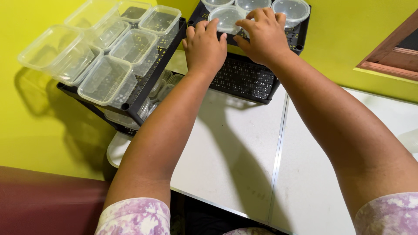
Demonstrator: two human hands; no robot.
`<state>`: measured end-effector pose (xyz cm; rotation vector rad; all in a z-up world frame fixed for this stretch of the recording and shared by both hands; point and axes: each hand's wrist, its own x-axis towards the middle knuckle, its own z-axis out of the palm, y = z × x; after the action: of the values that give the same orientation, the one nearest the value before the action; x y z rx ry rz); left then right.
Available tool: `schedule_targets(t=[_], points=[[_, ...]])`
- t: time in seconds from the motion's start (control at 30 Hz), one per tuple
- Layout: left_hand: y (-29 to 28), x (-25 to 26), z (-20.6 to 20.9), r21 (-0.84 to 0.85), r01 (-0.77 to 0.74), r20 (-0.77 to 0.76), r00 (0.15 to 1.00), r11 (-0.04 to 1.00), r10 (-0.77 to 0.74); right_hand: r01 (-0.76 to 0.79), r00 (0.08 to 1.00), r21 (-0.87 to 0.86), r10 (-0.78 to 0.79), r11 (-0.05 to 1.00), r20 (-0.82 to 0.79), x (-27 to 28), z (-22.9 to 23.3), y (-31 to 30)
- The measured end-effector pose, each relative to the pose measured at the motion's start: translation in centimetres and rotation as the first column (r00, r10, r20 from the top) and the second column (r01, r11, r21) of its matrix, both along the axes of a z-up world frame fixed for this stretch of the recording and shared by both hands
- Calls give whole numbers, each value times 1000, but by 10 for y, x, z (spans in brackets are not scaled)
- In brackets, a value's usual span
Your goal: The person repeatedly picks up small clear plastic containers and lids from a white table, aligns and presses the lids onto the containers, then places the closed containers onto a black multi-tiered rack. The process is repeated for several containers in sequence.
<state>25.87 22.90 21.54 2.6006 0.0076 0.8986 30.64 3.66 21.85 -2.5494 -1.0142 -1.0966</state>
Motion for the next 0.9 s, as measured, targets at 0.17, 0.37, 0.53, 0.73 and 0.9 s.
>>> schedule_targets(t=[0.17, 0.37, 0.53, 0.73, 0.9], points=[[0, 2, -2, -61, 5, 1, 1000, 998, -5, -6, 1000, 17, 6, 1000, -16, -6, 1, 2], [-1, -6, 3, -32, 12, -40, 999, 999, -13, 76, 996, 29, -74, 997, -50, -11, 4, 1], [-1, -12, 6, 30, 54, 11, 998, 998, -54, 86, 995, 80, -81, 993, -66, -15, 4, -6], [1, -10, -2, 322, 215, 179, 942, 922, -283, 51, 997, 145, -43, 988, -58, -22, -1, -13], [-2, -1, -8, 302, 258, 124, 944, 918, -306, 9, 1000, 145, -7, 989, -14, -24, 0, -14]])
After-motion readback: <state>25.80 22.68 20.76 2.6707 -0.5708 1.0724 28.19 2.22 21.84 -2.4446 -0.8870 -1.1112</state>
